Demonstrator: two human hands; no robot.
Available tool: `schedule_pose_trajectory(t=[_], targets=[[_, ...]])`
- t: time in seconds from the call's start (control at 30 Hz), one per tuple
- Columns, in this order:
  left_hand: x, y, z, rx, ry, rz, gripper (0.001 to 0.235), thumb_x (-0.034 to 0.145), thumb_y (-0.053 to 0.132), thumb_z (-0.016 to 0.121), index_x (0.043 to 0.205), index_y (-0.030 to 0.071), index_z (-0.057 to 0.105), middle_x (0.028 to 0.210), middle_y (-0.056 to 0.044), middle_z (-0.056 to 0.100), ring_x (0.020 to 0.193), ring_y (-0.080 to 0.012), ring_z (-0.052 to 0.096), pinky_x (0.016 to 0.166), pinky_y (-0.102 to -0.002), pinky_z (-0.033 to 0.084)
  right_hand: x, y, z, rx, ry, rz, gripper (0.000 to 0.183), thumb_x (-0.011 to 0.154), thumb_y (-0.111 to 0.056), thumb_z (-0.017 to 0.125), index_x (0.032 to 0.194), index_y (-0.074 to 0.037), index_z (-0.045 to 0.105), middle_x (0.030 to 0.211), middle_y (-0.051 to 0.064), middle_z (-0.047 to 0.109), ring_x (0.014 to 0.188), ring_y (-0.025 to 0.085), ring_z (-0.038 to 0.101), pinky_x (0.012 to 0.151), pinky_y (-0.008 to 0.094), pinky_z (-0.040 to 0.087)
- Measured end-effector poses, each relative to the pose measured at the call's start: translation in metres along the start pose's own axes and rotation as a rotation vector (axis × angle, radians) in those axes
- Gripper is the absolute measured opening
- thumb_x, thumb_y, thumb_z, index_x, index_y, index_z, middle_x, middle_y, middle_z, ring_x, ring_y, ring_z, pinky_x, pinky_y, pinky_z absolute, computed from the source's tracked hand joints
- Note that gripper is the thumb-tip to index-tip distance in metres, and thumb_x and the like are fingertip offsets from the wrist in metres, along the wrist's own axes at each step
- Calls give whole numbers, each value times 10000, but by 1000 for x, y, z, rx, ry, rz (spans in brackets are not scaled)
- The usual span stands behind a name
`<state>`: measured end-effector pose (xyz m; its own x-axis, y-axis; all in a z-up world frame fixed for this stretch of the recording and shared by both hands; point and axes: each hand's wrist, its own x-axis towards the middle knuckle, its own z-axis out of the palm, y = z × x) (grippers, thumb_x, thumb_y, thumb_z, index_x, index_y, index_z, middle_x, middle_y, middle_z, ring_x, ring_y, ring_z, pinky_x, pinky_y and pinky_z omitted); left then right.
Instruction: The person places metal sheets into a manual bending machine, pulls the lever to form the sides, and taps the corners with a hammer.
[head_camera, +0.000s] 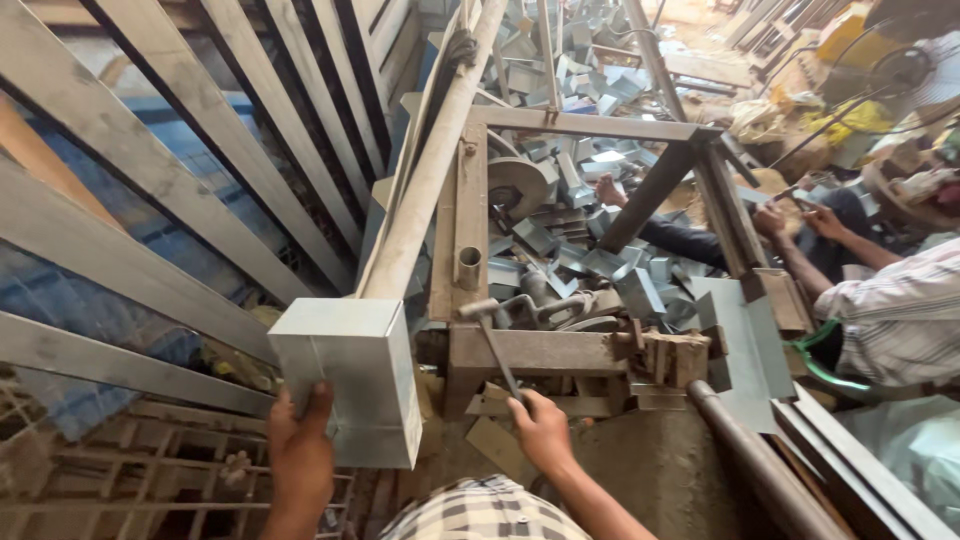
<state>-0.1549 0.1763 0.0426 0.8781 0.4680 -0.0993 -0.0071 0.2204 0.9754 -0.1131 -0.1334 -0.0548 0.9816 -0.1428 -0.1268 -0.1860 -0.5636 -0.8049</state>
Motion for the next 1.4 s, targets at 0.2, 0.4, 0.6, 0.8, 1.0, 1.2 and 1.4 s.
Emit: schedule_pose_trajectory(t=[0.2,0.4,0.6,0.8,1.0,1.2,1.4], targets=[[-3,7,18,-54,133,-241,365,952,286,655,1206,25,646,1080,-86,704,971,-209,624,870,-369,463,10,-1,35,11,-9,-61,252,909,-240,687,1088,-67,723,760,165,713,638,270,676,625,373,525],[2,30,41,-281,157,-554,382,918,256,647,1275,123,615,1131,-37,682,1011,-200,642,846,-409,490,-1,-2,32,86,-133,106,362,891,-240,721,1217,-87,681,694,144,718,554,187,673,548,330,523],[11,22,47,-448,25,-737,460,944,338,617,1307,55,624,1147,-74,721,1028,-251,689,870,-398,535,-20,12,19,124,-159,95,505,861,-305,757,1315,-117,636,859,89,764,684,171,699,627,313,559],[7,22,59,-560,-201,-759,456,941,283,595,1347,76,582,1175,-81,685,1065,-257,689,888,-417,556,-63,18,-13,43,7,13,606,830,-340,788,1374,-161,591,1189,99,676,1020,211,693,831,339,574],[-3,30,83,-478,-260,-787,435,917,248,589,1323,94,589,1190,-88,678,1063,-273,684,870,-422,578,-85,-15,-35,84,54,69,620,821,-351,780,1383,-175,586,1252,87,655,1065,225,678,877,355,567],[-14,17,103,-508,-441,-887,469,951,286,610,1348,39,571,1193,-136,676,1085,-311,663,916,-440,545,-104,-61,-56,510,-99,-49,740,868,-367,737,1506,-120,454,1381,95,557,1177,219,612,976,353,526],[-49,-24,137,-204,-442,-745,575,975,420,557,1363,-3,586,1237,-160,708,1115,-288,681,991,-440,515,-117,-93,-63,829,-62,-208,882,858,-348,778,1558,-51,330,1375,143,515,1239,229,542,1057,382,461]])
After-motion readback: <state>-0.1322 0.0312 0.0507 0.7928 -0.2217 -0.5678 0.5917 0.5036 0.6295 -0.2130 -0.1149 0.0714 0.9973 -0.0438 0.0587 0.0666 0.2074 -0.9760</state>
